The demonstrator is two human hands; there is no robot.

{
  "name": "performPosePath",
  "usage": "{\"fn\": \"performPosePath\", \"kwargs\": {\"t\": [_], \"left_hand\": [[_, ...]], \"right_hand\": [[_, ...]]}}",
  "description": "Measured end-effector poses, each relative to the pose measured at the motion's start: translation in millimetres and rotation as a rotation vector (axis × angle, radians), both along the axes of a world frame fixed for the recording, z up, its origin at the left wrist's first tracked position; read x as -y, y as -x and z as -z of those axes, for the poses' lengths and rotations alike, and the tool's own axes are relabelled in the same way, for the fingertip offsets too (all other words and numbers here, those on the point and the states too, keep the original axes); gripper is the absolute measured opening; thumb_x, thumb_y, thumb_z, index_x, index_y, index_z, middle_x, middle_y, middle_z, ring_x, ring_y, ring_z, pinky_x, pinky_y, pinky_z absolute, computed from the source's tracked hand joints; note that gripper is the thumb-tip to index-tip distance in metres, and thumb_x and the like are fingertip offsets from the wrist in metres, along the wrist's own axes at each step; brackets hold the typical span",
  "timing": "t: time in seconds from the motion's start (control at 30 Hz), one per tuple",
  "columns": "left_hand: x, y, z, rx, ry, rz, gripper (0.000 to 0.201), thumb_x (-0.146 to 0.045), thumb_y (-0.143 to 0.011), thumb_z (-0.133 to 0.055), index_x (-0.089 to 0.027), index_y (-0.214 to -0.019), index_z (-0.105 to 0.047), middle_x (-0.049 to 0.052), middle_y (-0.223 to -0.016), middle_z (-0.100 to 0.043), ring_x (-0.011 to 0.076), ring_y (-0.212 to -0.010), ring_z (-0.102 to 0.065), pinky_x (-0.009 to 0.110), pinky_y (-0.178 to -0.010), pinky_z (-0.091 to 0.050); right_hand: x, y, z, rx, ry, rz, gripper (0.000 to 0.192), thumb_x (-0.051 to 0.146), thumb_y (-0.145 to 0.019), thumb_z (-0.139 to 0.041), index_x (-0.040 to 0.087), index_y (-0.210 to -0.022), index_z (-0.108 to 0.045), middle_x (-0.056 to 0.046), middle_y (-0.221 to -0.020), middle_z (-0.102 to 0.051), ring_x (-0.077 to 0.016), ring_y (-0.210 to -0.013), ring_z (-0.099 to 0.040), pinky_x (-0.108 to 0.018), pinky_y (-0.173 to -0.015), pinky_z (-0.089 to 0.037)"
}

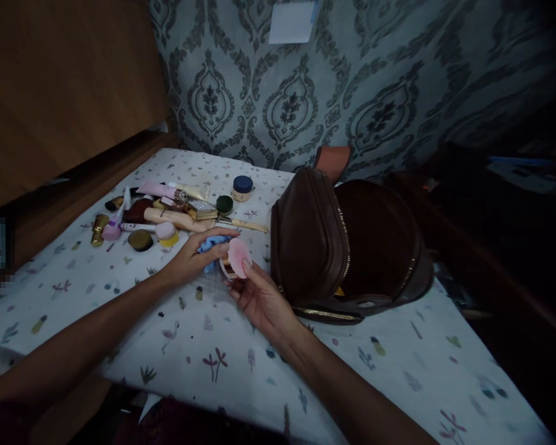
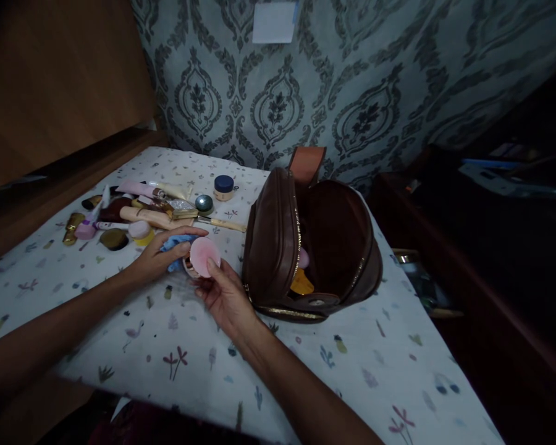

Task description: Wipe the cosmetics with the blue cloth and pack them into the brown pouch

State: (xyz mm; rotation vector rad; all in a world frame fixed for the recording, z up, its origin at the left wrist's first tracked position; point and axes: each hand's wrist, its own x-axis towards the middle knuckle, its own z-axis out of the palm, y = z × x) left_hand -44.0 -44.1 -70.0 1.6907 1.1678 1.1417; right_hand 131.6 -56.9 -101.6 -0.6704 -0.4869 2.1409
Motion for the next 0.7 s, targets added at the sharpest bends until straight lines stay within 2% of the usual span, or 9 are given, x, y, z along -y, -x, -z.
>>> {"fn": "performPosePath", "kwargs": {"t": [0.17,0.3,0.37,0.53,0.7], "left_hand": [[1.0,-1.5,1.3,-0.126,-0.122,-0.037,0.046,-0.054,-0.092,-0.055,-0.019,-0.119,-0.067,0.01,-0.116,-0.068,0.0273,-0.109,-0.061,0.037,-0.099,-0.046],[0.0,1.7,8.9,-0.311,-0.252,0.072,0.078,-0.058,-0.075,-0.075,-0.022,-0.139,-0.052,0.013,-0.131,-0.058,0.0318,-0.121,-0.053,0.043,-0.103,-0.043],[-1.0,2.4,11.6,-0.365,-0.257,0.086,0.084,-0.057,-0.072,-0.079,-0.024,-0.142,-0.048,0.014,-0.134,-0.056,0.0326,-0.124,-0.052,0.044,-0.104,-0.042],[-3.3,3.8,9.7,-0.235,-0.159,0.043,0.068,-0.051,-0.075,-0.077,-0.023,-0.134,-0.056,0.011,-0.131,-0.06,0.031,-0.122,-0.055,0.043,-0.106,-0.042],[-5.3,7.8,4.1,-0.047,-0.02,0.025,0.063,-0.055,-0.076,-0.074,-0.021,-0.129,-0.062,0.009,-0.13,-0.064,0.0325,-0.123,-0.055,0.042,-0.105,-0.044]], "right_hand": [[0.1,-1.2,1.7,-0.022,-0.002,-0.032,0.045,0.031,-0.062,-0.091,0.023,-0.099,-0.067,0.003,-0.082,-0.075,-0.0132,-0.07,-0.071,-0.019,-0.059,-0.054],[0.4,0.3,2.8,-0.048,0.032,0.039,0.041,0.027,-0.062,-0.091,0.022,-0.094,-0.066,0.003,-0.083,-0.074,-0.0108,-0.072,-0.068,-0.021,-0.068,-0.057],[0.1,0.9,3.7,-0.045,0.031,0.047,0.035,0.029,-0.066,-0.089,0.022,-0.091,-0.065,0.003,-0.082,-0.073,-0.0107,-0.073,-0.067,-0.023,-0.07,-0.057],[-1.9,0.7,6.6,-0.034,0.03,0.032,0.035,0.044,-0.072,-0.084,0.021,-0.092,-0.067,-0.001,-0.085,-0.074,-0.0133,-0.076,-0.067,-0.026,-0.07,-0.057],[-0.8,1.4,8.5,-0.017,-0.01,0.083,0.033,0.035,-0.067,-0.089,0.023,-0.089,-0.067,0.002,-0.085,-0.074,-0.0137,-0.077,-0.069,-0.024,-0.065,-0.055]]}}
